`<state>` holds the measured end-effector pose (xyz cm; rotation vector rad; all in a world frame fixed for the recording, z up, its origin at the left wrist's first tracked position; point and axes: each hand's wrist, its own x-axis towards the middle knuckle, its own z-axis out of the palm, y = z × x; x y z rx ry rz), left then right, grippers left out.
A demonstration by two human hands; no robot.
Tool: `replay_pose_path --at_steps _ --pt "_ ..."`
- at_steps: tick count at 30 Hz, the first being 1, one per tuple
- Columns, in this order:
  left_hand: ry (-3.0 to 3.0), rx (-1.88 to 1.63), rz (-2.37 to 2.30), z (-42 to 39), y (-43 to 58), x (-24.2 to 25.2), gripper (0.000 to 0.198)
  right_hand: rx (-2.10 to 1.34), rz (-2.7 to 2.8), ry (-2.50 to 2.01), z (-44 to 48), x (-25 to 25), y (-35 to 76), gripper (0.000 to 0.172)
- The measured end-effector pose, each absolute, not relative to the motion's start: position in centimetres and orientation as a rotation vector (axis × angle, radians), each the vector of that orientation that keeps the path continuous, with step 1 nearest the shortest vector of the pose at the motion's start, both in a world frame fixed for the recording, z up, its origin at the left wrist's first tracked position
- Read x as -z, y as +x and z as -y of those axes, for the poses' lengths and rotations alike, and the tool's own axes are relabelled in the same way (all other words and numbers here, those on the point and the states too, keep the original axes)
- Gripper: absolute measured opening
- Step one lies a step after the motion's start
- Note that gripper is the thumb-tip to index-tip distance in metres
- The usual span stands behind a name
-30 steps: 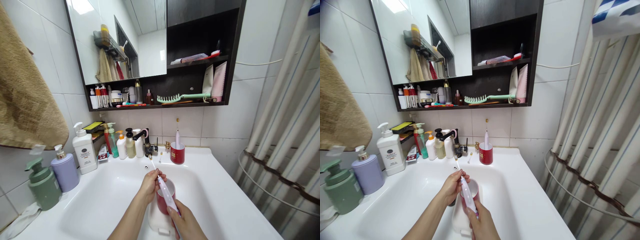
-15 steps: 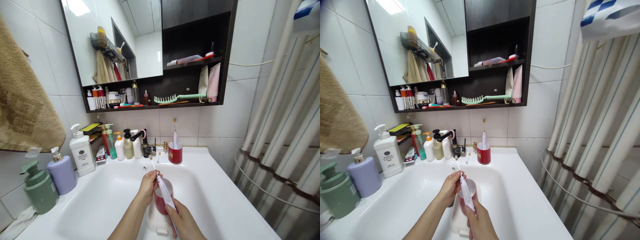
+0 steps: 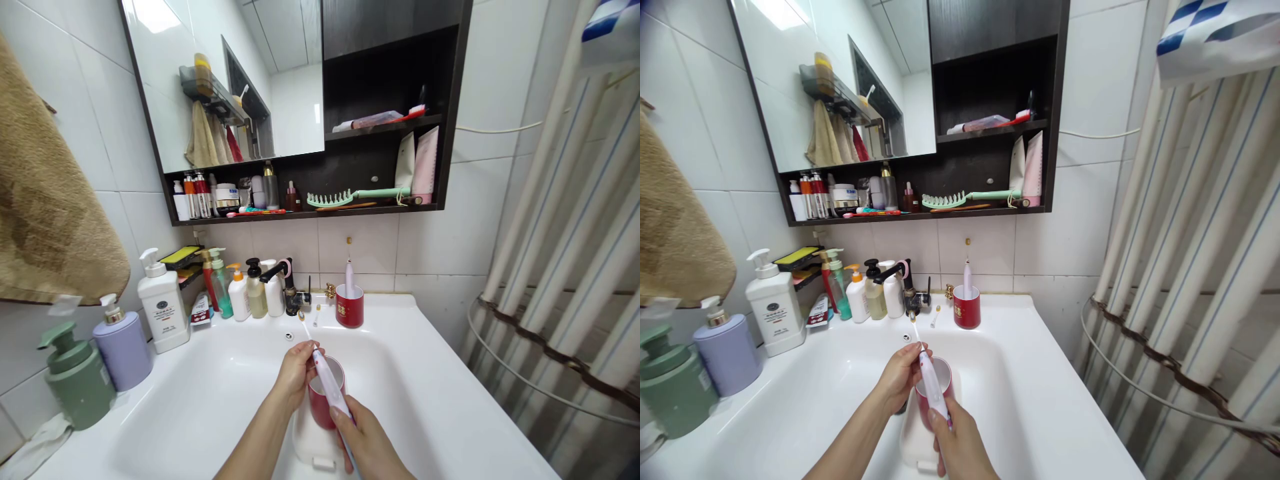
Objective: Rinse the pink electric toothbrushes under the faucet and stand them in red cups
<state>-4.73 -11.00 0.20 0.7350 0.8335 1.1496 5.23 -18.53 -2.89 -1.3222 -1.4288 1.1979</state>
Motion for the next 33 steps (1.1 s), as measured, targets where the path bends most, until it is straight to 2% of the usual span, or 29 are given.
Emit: replay_pose_path --at_steps 33 --pt "0.852 -1.196 -0.888 10.87 -5.11 -0.29 0.019 -1.204 1.426 -1.319 18.61 2.97 5.30 0.028"
